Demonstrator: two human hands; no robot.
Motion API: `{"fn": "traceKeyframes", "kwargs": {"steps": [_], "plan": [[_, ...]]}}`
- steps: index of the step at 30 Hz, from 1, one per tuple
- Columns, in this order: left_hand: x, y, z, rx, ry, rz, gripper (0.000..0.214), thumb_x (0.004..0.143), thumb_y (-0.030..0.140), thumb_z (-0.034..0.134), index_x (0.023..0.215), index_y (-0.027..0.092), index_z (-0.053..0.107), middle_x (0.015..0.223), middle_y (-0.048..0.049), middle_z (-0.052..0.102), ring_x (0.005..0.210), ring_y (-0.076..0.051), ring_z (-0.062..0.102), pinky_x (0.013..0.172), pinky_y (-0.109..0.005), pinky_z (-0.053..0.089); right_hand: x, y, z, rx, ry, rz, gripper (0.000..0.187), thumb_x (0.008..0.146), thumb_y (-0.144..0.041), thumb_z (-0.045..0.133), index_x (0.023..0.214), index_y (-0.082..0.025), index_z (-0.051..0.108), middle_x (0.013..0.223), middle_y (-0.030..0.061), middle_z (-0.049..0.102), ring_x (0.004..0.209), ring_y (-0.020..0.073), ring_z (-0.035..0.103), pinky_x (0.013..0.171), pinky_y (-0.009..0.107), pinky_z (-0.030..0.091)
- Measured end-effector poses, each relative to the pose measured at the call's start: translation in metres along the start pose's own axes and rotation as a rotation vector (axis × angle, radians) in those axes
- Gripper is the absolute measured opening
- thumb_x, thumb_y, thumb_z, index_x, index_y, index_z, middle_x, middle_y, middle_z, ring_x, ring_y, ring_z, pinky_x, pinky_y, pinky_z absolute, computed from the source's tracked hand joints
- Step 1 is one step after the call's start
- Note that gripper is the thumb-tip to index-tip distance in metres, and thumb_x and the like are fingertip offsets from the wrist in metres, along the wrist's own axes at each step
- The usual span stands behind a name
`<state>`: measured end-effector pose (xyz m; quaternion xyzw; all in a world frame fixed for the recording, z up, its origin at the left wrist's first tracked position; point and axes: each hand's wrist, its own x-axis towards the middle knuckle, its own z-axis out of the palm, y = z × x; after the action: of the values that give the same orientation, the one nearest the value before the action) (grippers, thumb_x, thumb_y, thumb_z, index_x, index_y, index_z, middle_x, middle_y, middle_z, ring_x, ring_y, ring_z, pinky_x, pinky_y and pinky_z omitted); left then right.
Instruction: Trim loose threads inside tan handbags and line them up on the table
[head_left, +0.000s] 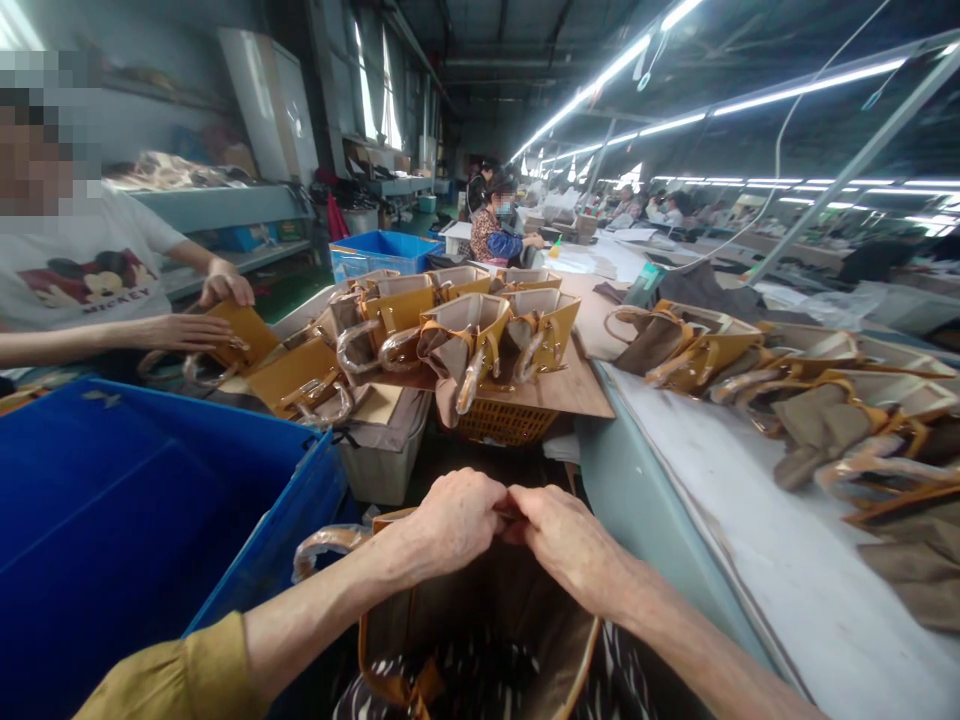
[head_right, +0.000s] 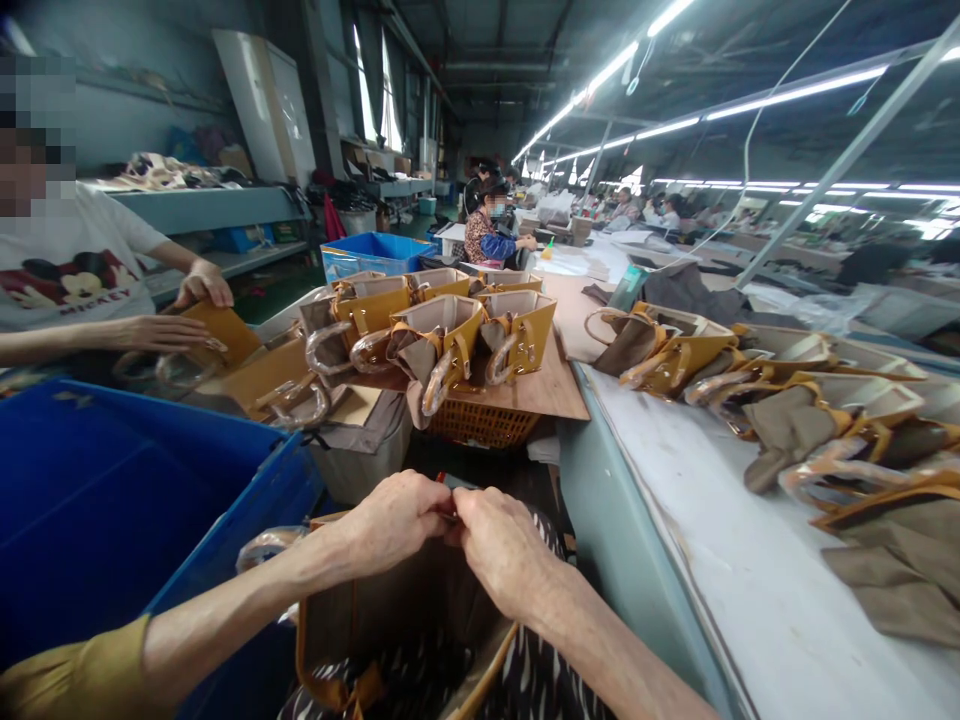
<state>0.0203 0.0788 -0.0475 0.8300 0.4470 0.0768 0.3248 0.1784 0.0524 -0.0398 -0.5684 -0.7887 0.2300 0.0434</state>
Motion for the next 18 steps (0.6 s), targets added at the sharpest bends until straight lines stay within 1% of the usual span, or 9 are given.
{"fn": "traceKeyframes", "kwargs": {"steps": [1,3,5,8,10,12,15,16,18], "plan": [[-0.004,-0.003,-0.005,0.002,-0.004,-0.008,0.019,0.066,0.017,0.05,0.08,0.02,0.064,0.073,-0.0006,0.066,0.066,-0.015,0.056,0.055,-0.022,0.034,0.0,-0.001,-0.001,0.061,0.007,0.005,0.017,0.077,-0.017,0.048,0.083,-0.021,0.063,0.084,0.002,0.068,0.083,0.017,0.06,0.066,0.023,0.036],[-0.013,-0.013,-0.015,-0.011,-0.008,-0.034,0.028,0.06,0.019,0.058,0.089,0.02,0.059,0.073,0.0015,0.064,0.064,-0.015,0.055,0.051,-0.021,0.031,0.0,-0.002,-0.002,0.169,0.007,0.01,0.019,0.076,-0.018,0.048,0.083,-0.023,0.065,0.086,-0.0006,0.068,0.087,0.0165,0.059,0.068,0.023,0.036],[-0.022,-0.026,-0.024,-0.065,-0.01,-0.07,0.033,0.058,0.02,0.061,0.09,0.02,0.058,0.073,0.0032,0.063,0.064,-0.014,0.053,0.05,-0.02,0.031,-0.001,-0.002,-0.002,0.236,-0.007,-0.001,0.022,0.077,-0.019,0.048,0.084,-0.026,0.067,0.085,-0.003,0.069,0.086,0.0157,0.06,0.07,0.024,0.035],[-0.032,-0.041,-0.029,-0.201,-0.021,-0.101,0.021,0.062,0.02,0.058,0.083,0.019,0.062,0.069,0.0043,0.06,0.064,-0.012,0.053,0.053,-0.019,0.033,-0.001,-0.002,-0.002,0.27,-0.021,-0.009,0.023,0.078,-0.02,0.049,0.084,-0.03,0.068,0.081,-0.0052,0.069,0.084,0.015,0.06,0.069,0.023,0.034],[-0.034,-0.044,-0.029,-0.271,-0.03,-0.088,0.018,0.065,0.02,0.057,0.081,0.018,0.063,0.066,0.0048,0.058,0.064,-0.011,0.052,0.055,-0.018,0.034,-0.001,-0.004,-0.002,0.245,-0.008,-0.003,0.021,0.078,-0.022,0.05,0.083,-0.031,0.068,0.078,-0.0057,0.069,0.082,0.0151,0.06,0.067,0.023,0.034],[-0.034,-0.043,-0.027,-0.299,-0.041,-0.052,0.016,0.067,0.021,0.056,0.081,0.018,0.064,0.065,0.0054,0.056,0.063,-0.011,0.051,0.054,-0.018,0.033,0.0,-0.006,-0.001,0.211,-0.006,-0.007,0.02,0.08,-0.024,0.049,0.082,-0.031,0.068,0.076,-0.0056,0.069,0.08,0.0153,0.06,0.066,0.023,0.034],[-0.035,-0.038,-0.024,-0.22,-0.029,0.018,0.015,0.069,0.021,0.058,0.083,0.02,0.064,0.067,0.0058,0.056,0.064,-0.011,0.05,0.055,-0.019,0.033,-0.001,-0.008,-0.001,0.144,-0.015,-0.031,0.021,0.082,-0.025,0.048,0.085,-0.03,0.068,0.079,-0.0036,0.07,0.081,0.0161,0.061,0.067,0.023,0.035],[-0.036,-0.036,-0.023,-0.158,0.006,0.042,0.016,0.069,0.02,0.058,0.084,0.02,0.063,0.071,0.0054,0.057,0.067,-0.012,0.051,0.058,-0.02,0.034,-0.001,-0.008,0.0,0.115,-0.014,-0.037,0.021,0.082,-0.025,0.048,0.087,-0.029,0.069,0.081,-0.0027,0.07,0.082,0.0165,0.061,0.07,0.023,0.035],[-0.04,-0.035,-0.019,-0.015,0.115,0.088,0.022,0.07,0.017,0.058,0.091,0.021,0.06,0.083,0.0033,0.059,0.078,-0.014,0.053,0.067,-0.022,0.037,-0.002,-0.007,0.002,0.059,-0.005,-0.039,0.022,0.083,-0.025,0.048,0.091,-0.029,0.068,0.086,-0.0015,0.071,0.085,0.0171,0.061,0.074,0.023,0.036]]}}
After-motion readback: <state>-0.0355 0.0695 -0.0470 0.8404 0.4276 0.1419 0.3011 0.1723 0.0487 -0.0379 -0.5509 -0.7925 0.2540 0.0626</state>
